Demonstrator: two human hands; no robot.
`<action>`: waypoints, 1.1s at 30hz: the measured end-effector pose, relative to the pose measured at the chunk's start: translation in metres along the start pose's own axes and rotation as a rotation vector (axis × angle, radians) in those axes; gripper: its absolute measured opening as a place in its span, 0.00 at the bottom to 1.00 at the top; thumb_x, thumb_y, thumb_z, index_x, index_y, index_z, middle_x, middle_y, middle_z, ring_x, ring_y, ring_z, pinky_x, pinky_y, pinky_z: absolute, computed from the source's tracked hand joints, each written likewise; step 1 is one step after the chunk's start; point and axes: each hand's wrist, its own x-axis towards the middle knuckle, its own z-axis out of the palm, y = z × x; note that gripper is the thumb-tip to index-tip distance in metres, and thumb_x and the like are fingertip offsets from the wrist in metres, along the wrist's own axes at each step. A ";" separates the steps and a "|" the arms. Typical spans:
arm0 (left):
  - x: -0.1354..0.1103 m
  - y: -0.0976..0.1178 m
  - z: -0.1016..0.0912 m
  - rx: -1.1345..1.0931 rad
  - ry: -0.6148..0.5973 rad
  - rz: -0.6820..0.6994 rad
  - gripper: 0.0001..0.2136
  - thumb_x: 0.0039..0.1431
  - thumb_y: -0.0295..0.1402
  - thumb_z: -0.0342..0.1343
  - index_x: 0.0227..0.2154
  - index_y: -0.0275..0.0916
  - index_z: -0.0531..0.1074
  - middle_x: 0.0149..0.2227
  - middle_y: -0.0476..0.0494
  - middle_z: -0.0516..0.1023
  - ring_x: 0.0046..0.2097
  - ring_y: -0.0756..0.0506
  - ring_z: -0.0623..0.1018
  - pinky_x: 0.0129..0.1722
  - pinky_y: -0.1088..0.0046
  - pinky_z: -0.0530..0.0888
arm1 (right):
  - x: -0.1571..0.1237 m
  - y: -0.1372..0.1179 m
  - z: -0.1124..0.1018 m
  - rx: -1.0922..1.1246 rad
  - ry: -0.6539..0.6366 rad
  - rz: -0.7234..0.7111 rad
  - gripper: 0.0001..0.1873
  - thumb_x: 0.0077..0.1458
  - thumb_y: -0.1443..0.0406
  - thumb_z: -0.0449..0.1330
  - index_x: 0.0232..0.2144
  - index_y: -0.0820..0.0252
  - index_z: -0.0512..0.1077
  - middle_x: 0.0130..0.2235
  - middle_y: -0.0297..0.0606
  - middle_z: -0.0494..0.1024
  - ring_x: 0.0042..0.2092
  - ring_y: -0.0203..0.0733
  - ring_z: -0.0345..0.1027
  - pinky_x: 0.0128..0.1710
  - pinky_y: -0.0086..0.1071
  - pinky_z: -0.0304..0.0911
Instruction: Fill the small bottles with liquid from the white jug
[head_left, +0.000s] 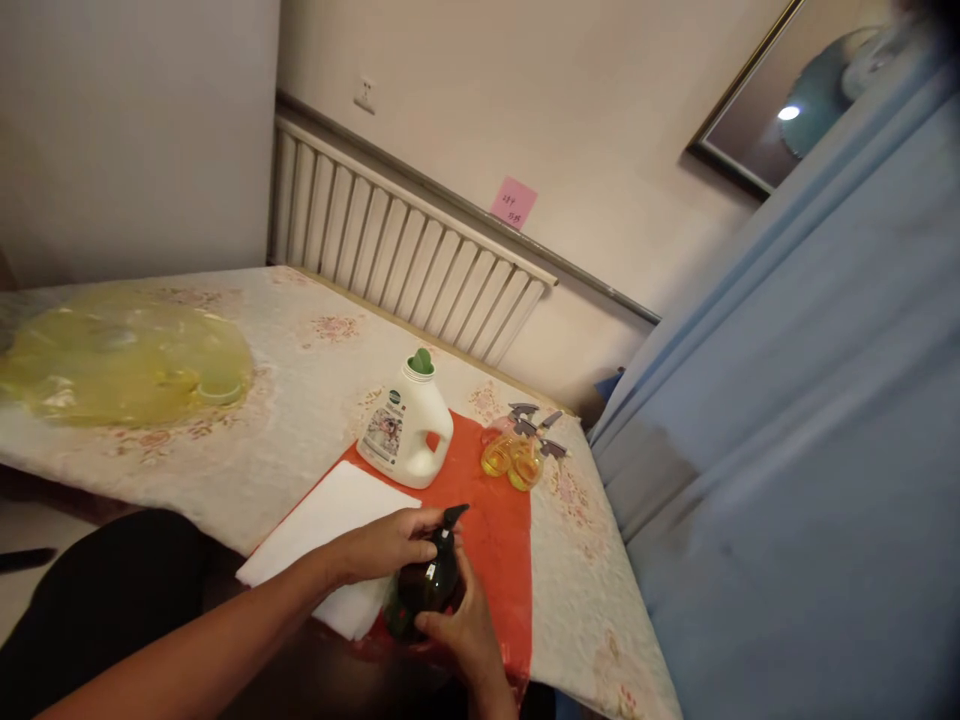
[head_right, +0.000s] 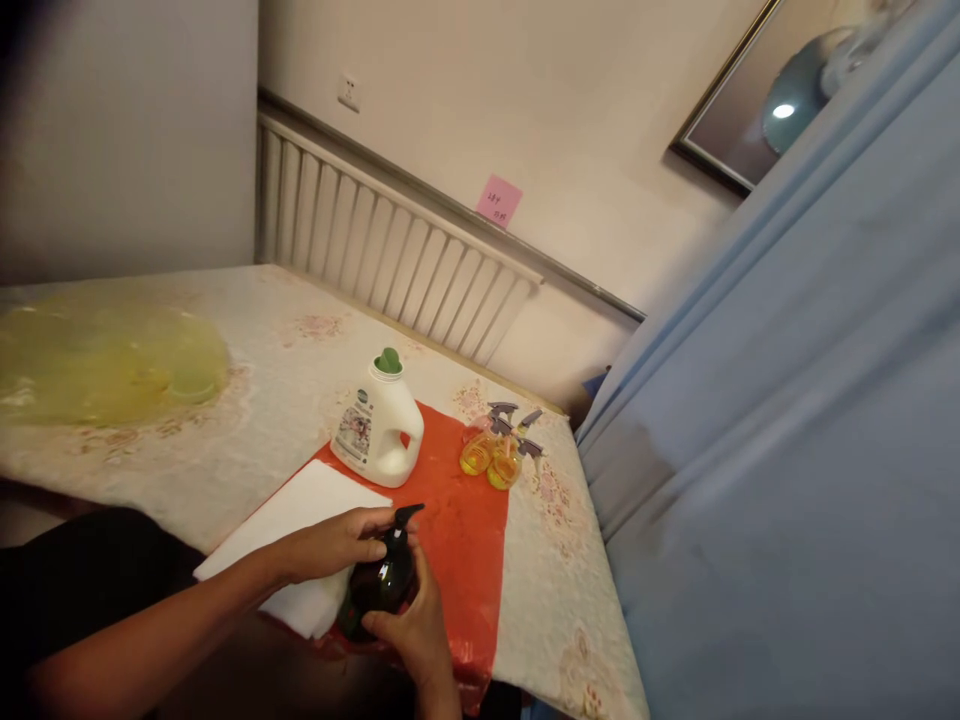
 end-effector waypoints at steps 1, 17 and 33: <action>0.000 0.000 -0.001 -0.011 0.008 -0.002 0.16 0.49 0.28 0.54 0.43 0.37 0.72 0.42 0.48 0.77 0.45 0.44 0.74 0.47 0.69 0.70 | 0.000 0.001 0.001 0.003 -0.006 0.003 0.46 0.32 0.66 0.72 0.58 0.55 0.66 0.57 0.42 0.74 0.57 0.55 0.68 0.58 0.47 0.63; -0.002 -0.003 0.005 0.081 0.101 -0.030 0.14 0.46 0.28 0.56 0.39 0.38 0.72 0.41 0.48 0.78 0.45 0.43 0.75 0.45 0.69 0.71 | -0.003 -0.001 0.001 -0.086 0.053 0.033 0.45 0.28 0.71 0.68 0.56 0.57 0.69 0.55 0.42 0.76 0.58 0.56 0.68 0.59 0.46 0.62; 0.004 0.012 0.022 0.277 0.460 -0.023 0.13 0.40 0.30 0.59 0.31 0.40 0.64 0.31 0.54 0.68 0.36 0.47 0.69 0.38 0.73 0.66 | -0.003 -0.007 0.005 -0.190 0.093 0.025 0.46 0.30 0.73 0.67 0.57 0.55 0.67 0.55 0.40 0.75 0.58 0.54 0.68 0.59 0.44 0.62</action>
